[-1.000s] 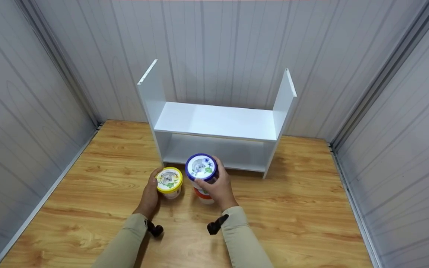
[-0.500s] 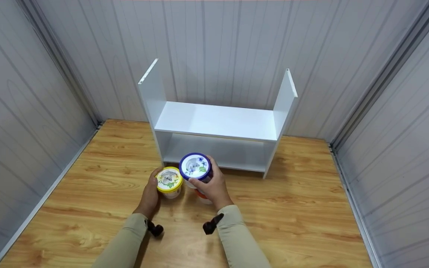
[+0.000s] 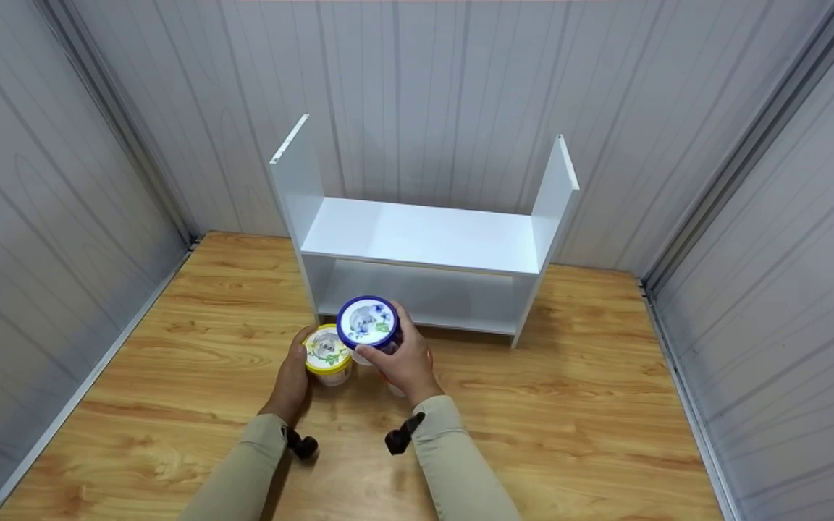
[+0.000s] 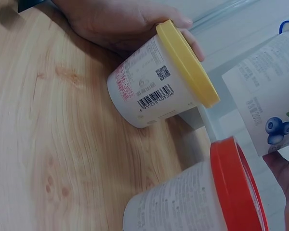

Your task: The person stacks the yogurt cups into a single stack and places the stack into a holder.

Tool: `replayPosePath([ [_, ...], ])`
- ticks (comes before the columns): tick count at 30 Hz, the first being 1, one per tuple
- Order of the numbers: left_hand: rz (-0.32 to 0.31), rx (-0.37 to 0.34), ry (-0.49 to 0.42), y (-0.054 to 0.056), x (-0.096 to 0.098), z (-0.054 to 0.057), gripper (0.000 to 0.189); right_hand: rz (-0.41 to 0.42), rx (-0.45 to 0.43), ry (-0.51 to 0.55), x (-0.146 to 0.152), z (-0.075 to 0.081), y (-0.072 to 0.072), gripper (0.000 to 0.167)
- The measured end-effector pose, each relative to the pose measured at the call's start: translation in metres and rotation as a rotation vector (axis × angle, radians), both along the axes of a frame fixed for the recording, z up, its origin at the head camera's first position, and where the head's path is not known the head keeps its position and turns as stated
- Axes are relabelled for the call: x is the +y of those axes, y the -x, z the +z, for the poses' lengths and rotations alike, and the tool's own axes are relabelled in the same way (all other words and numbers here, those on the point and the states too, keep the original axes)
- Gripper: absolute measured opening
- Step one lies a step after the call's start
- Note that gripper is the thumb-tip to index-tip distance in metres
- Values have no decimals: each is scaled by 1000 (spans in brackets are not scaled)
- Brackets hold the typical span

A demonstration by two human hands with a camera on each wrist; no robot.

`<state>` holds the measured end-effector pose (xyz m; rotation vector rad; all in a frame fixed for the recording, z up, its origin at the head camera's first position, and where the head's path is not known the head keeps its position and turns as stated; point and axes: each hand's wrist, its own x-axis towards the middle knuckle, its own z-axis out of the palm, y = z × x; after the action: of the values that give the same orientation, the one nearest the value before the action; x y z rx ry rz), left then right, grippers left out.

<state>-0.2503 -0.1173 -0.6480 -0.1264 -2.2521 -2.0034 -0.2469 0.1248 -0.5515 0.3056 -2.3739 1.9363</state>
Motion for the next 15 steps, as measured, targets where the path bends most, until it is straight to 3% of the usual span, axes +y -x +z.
replayPosePath([
  [7,6,12,22,-1,0,0,55,21,22,-7,-8,3,0,100],
  [15,6,-36,-15,-2,0,2,53,47,21,19,-17,7,0,102],
])
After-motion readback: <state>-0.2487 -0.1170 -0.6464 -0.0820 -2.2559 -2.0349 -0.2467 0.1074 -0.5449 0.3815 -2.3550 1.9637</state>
